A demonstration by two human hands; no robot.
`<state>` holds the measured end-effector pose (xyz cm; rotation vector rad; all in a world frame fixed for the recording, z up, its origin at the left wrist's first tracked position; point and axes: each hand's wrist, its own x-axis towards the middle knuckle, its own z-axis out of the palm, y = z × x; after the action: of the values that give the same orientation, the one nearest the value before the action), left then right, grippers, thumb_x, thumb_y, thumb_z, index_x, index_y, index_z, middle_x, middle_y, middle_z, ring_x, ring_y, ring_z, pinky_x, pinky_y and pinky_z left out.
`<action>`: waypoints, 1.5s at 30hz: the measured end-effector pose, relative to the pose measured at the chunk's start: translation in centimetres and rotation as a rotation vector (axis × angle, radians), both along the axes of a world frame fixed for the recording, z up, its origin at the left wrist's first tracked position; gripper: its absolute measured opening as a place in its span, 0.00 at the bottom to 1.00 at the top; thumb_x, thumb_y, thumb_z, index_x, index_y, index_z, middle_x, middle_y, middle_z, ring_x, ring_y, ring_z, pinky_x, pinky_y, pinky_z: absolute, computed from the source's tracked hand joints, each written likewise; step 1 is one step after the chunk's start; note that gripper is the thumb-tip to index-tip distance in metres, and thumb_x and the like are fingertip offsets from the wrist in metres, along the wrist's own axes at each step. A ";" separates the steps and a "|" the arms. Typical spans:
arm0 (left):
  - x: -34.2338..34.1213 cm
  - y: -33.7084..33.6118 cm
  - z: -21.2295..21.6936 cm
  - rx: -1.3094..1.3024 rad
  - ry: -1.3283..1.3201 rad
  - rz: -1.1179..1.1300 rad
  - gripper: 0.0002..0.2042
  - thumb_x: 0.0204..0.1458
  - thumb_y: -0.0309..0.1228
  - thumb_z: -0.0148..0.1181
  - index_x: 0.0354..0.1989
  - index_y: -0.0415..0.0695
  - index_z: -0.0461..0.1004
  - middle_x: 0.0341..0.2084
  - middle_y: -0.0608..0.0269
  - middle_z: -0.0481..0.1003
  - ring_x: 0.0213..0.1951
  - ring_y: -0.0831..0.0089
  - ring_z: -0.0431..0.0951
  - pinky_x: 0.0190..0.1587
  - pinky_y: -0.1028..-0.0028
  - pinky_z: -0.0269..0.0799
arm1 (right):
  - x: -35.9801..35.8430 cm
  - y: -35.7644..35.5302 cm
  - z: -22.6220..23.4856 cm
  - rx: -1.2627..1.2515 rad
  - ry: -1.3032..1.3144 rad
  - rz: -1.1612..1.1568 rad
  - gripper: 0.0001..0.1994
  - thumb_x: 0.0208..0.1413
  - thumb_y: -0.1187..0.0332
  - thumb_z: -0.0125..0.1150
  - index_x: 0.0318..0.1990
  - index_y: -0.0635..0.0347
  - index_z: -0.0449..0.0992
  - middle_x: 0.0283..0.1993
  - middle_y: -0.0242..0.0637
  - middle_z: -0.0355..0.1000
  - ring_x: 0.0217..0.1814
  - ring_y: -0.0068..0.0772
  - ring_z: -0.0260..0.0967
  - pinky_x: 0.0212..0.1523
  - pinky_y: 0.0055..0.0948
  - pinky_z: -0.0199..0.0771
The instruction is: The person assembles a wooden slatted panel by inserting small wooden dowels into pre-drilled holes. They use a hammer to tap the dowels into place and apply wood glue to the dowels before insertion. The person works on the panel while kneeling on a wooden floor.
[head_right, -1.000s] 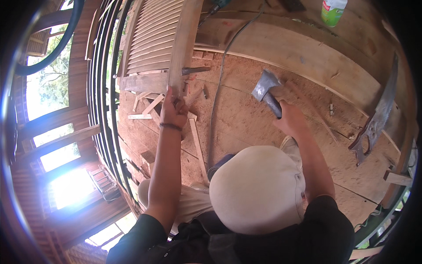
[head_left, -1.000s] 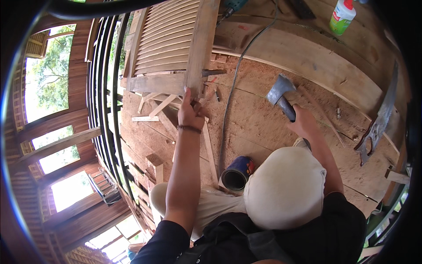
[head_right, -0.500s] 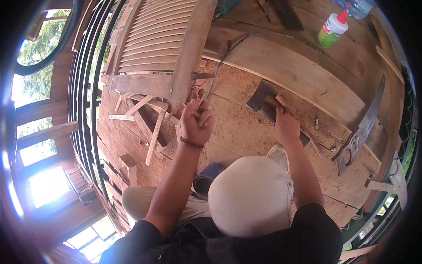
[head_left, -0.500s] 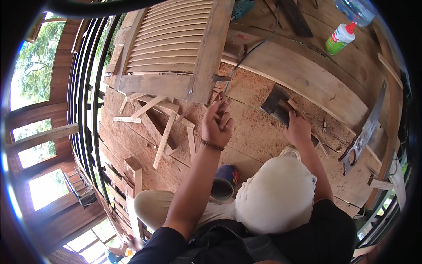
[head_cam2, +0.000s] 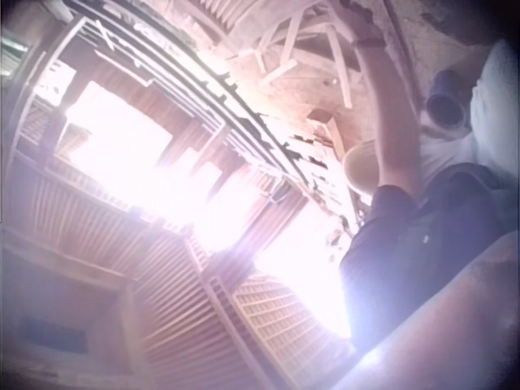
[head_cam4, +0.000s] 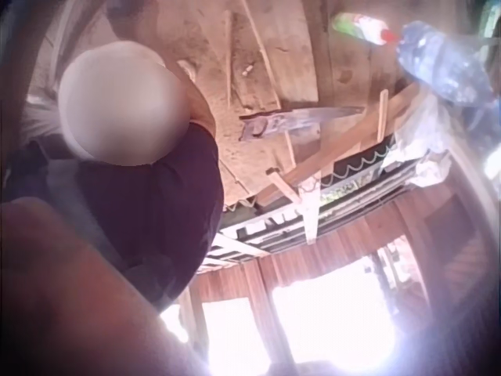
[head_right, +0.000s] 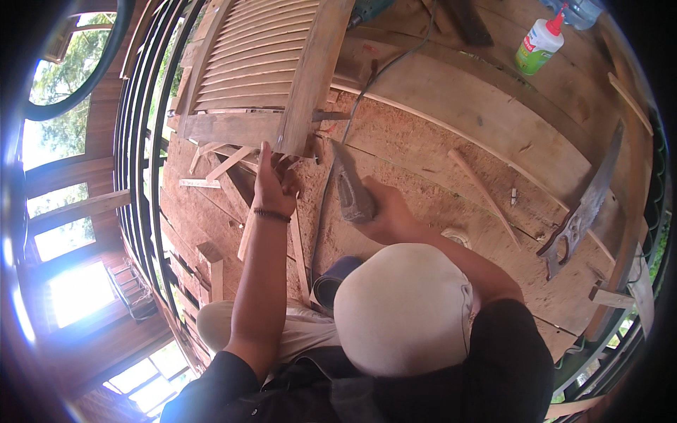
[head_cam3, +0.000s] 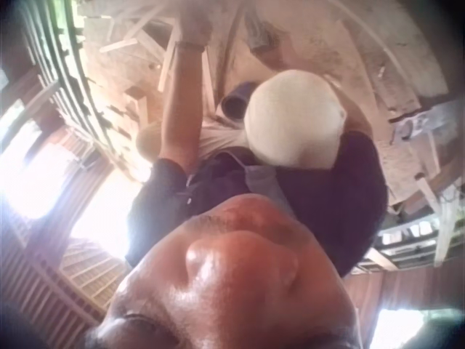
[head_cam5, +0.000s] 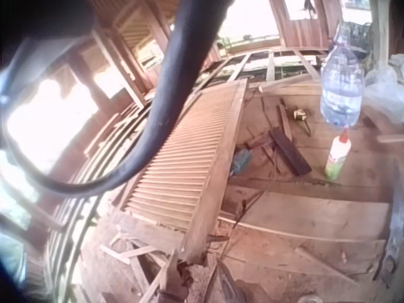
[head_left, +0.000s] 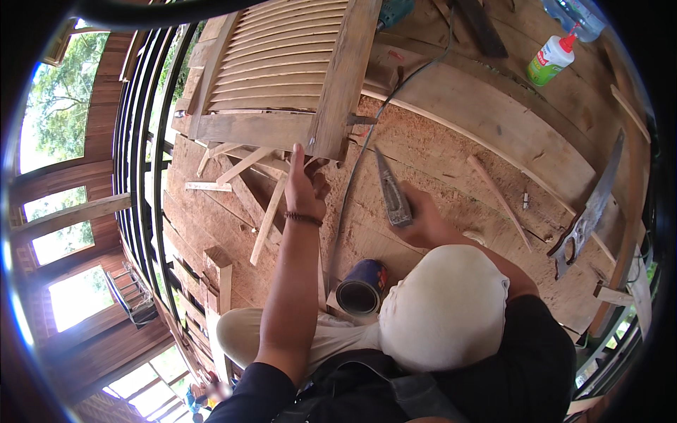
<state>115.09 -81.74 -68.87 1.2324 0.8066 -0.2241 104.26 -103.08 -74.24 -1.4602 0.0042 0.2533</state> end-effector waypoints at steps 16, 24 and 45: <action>-0.5 1.4 -2.3 -0.176 0.034 -0.079 0.15 0.63 0.51 0.58 0.37 0.53 0.75 0.29 0.68 0.79 0.13 0.82 0.58 0.17 0.78 0.52 | 1.5 6.2 -0.7 0.209 -0.192 -0.071 0.10 0.53 0.74 0.66 0.40 0.60 0.71 0.31 0.35 0.70 0.33 0.25 0.64 0.36 0.31 0.71; -3.5 -5.0 -0.3 -0.531 -0.010 -0.197 0.20 0.67 0.46 0.51 0.52 0.42 0.76 0.35 0.67 0.79 0.14 0.85 0.57 0.18 0.81 0.54 | 0.6 -0.5 -0.1 -0.004 0.274 -0.232 0.05 0.58 0.78 0.59 0.39 0.58 0.70 0.29 0.26 0.65 0.31 0.17 0.63 0.30 0.25 0.65; -4.1 -5.5 -4.4 0.309 -0.337 -0.261 0.14 0.68 0.34 0.54 0.35 0.39 0.81 0.26 0.69 0.78 0.28 0.82 0.71 0.32 0.80 0.64 | 4.5 -5.4 3.7 -0.537 0.018 0.012 0.17 0.52 0.69 0.66 0.50 0.62 0.77 0.41 0.48 0.77 0.43 0.44 0.78 0.46 0.41 0.77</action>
<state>111.03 -87.25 -73.28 1.6173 0.3951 -0.0985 108.77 -108.45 -70.51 -1.9920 0.0833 0.2890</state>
